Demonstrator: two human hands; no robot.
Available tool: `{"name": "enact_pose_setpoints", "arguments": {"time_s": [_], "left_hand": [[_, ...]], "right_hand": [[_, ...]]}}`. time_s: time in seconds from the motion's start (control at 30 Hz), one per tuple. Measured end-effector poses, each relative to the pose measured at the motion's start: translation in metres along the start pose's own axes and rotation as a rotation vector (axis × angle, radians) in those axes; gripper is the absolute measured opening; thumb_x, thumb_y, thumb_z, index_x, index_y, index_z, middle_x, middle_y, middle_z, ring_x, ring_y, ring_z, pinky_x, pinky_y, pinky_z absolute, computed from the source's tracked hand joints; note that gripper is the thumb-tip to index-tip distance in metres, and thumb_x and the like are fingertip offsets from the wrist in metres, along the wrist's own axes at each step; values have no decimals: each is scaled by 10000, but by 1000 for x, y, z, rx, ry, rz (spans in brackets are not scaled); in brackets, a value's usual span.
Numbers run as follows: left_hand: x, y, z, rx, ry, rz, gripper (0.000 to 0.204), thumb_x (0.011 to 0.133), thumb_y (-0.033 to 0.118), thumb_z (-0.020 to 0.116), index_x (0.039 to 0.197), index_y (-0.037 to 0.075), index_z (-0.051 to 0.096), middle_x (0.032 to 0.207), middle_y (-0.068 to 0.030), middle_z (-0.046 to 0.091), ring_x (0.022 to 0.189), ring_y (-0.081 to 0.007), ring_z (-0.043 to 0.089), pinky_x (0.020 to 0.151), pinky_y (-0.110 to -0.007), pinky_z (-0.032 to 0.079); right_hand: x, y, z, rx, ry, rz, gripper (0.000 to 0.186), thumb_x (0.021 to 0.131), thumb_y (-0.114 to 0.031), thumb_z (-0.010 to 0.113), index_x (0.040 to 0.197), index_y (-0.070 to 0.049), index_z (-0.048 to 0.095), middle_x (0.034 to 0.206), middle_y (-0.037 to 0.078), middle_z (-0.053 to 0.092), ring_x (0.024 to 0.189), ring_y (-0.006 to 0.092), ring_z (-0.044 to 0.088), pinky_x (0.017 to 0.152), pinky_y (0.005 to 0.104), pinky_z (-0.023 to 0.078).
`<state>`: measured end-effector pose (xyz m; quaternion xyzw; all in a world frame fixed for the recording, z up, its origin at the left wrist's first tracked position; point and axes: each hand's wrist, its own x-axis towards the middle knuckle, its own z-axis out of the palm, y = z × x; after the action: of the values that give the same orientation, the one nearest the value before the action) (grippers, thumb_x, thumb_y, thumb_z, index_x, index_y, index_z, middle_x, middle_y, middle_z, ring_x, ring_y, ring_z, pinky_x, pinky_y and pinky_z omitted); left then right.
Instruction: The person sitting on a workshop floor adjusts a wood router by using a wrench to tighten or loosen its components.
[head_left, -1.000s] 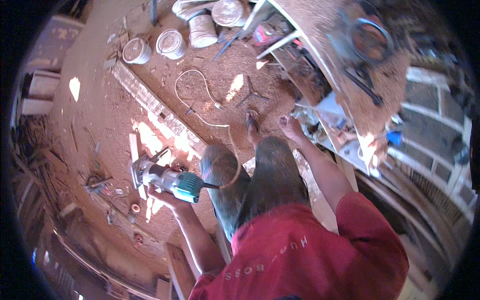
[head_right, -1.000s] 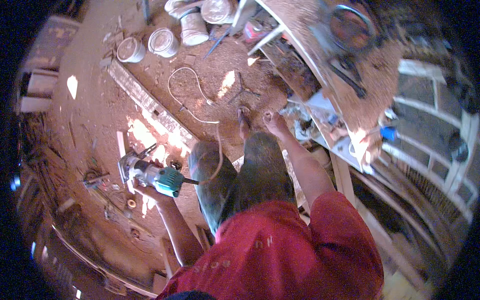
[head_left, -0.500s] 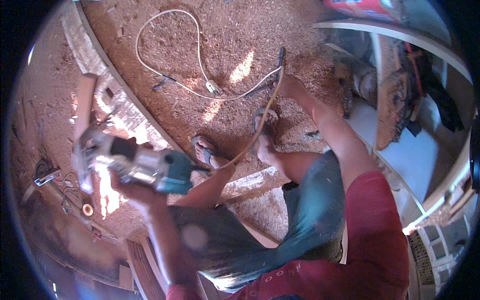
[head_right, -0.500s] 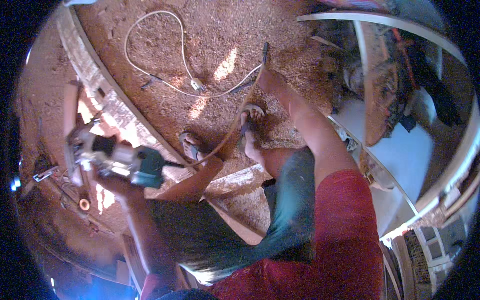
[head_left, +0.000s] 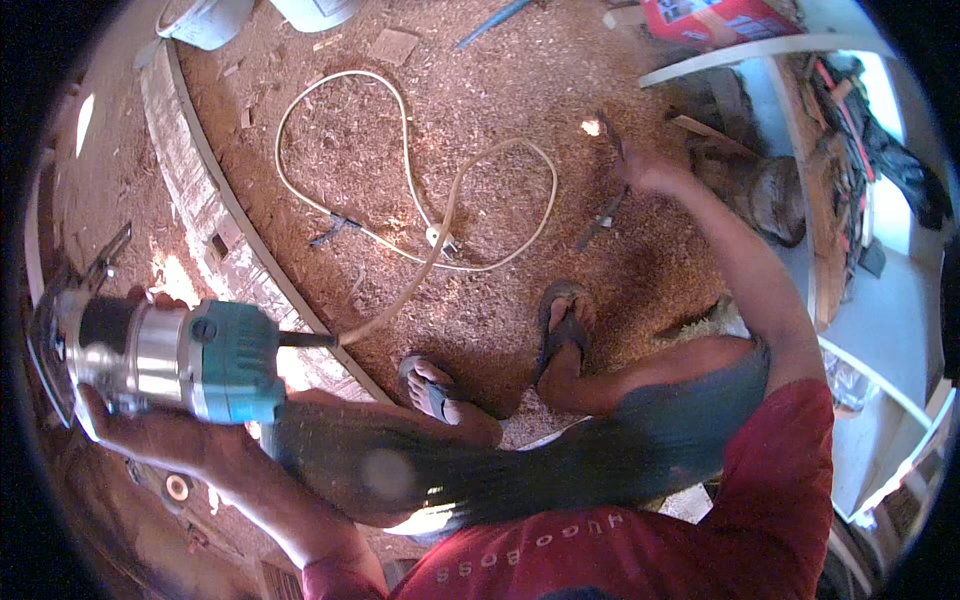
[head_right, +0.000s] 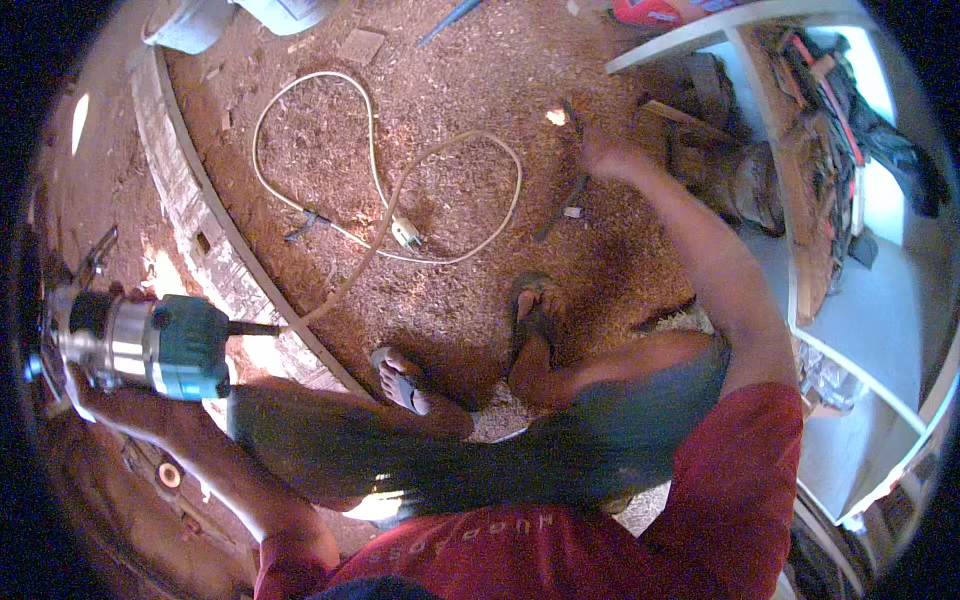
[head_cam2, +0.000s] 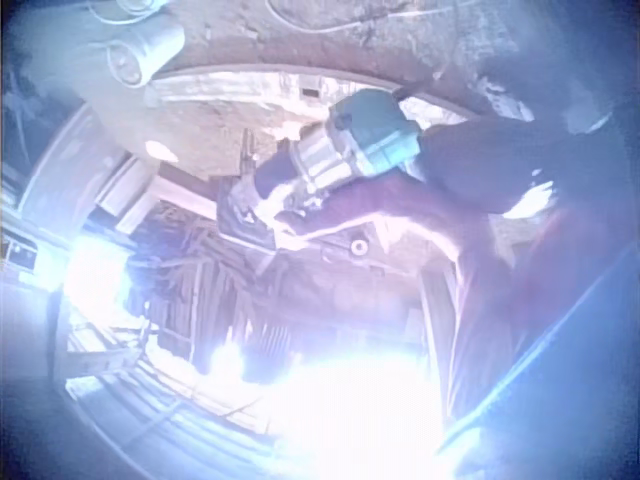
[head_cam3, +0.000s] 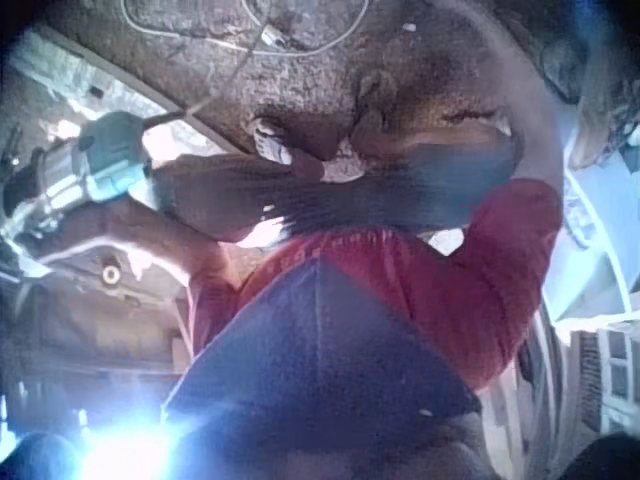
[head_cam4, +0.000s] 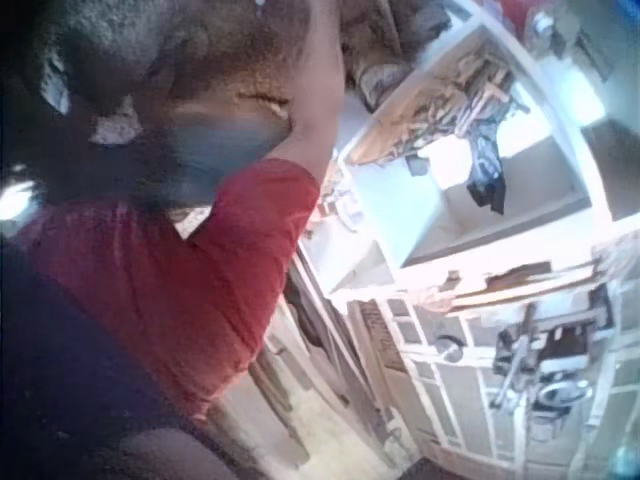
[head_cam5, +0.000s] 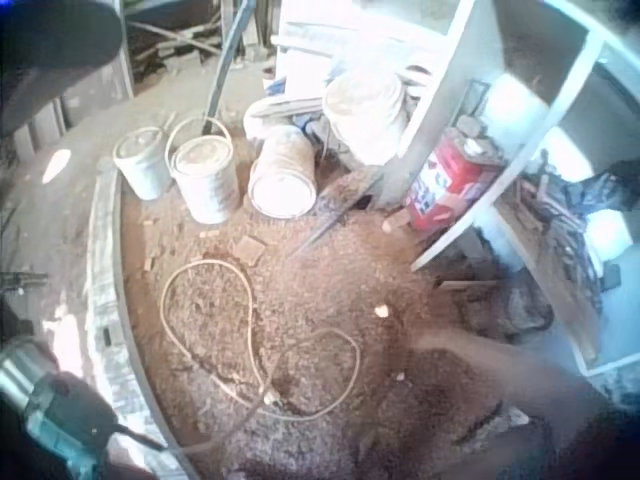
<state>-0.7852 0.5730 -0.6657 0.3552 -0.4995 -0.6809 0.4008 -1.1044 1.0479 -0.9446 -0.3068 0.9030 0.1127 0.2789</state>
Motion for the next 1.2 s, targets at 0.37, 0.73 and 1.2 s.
{"name": "enact_pose_setpoints", "arguments": {"time_s": [0.37,0.73,1.2], "left_hand": [[-52,13,15,-140,-41,-54,475,886,386,633,1164,9,553,930,-132,645,818,-238,684,722,-373,580],[-54,16,-9,-100,-116,35,598,896,504,621,1196,-7,548,1010,-106,650,909,-192,639,799,-359,529],[-58,11,-5,133,-363,273,647,804,390,766,1222,-46,536,1062,-116,662,949,-170,628,863,-340,507]], "right_hand": [[-92,-160,-305,1274,168,-78,203,1011,-308,527,1078,-119,496,668,-35,411,470,27,329,381,206,219],[-179,-251,-319,1585,-128,-589,299,976,-200,626,1205,-126,447,750,-22,472,501,13,380,399,163,227],[-183,-252,-300,1583,-182,-504,325,954,-222,673,1124,-117,416,767,-8,501,510,20,382,414,185,220]]}}
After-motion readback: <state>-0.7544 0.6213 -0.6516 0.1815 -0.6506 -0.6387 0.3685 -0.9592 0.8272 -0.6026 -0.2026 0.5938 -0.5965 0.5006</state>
